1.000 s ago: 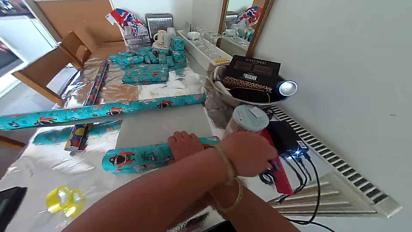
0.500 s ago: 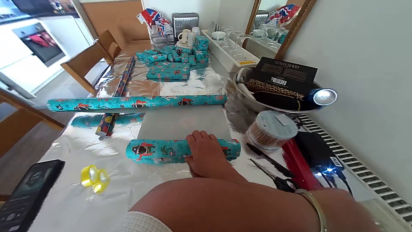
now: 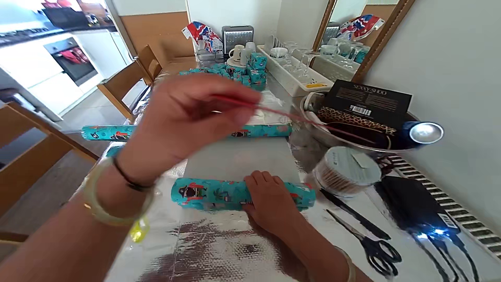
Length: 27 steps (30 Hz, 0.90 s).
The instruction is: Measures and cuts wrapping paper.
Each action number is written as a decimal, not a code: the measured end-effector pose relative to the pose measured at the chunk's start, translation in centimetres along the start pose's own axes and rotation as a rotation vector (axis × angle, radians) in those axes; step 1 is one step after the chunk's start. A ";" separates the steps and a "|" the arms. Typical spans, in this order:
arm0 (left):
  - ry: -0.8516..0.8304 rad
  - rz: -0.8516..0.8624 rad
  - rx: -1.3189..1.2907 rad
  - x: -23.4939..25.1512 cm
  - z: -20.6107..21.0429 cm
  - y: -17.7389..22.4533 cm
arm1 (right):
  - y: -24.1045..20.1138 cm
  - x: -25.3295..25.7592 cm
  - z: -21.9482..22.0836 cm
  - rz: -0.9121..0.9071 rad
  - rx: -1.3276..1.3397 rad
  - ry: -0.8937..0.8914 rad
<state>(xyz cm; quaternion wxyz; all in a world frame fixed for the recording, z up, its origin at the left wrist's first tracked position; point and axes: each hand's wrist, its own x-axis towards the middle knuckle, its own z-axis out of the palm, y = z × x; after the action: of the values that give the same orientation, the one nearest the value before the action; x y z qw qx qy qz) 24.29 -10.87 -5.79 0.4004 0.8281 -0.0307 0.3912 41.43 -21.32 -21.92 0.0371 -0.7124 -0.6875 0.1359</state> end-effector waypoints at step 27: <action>-0.725 -0.402 0.386 -5.5 -3.4 -18.1 | 1.5 0.1 1.7 -0.162 -0.122 0.323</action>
<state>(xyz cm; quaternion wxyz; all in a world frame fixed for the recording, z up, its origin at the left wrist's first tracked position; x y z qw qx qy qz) 24.93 2.28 -19.83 0.2699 0.9606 0.0658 -0.0107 42.51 -21.52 -23.91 0.1144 -0.6681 -0.7348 -0.0257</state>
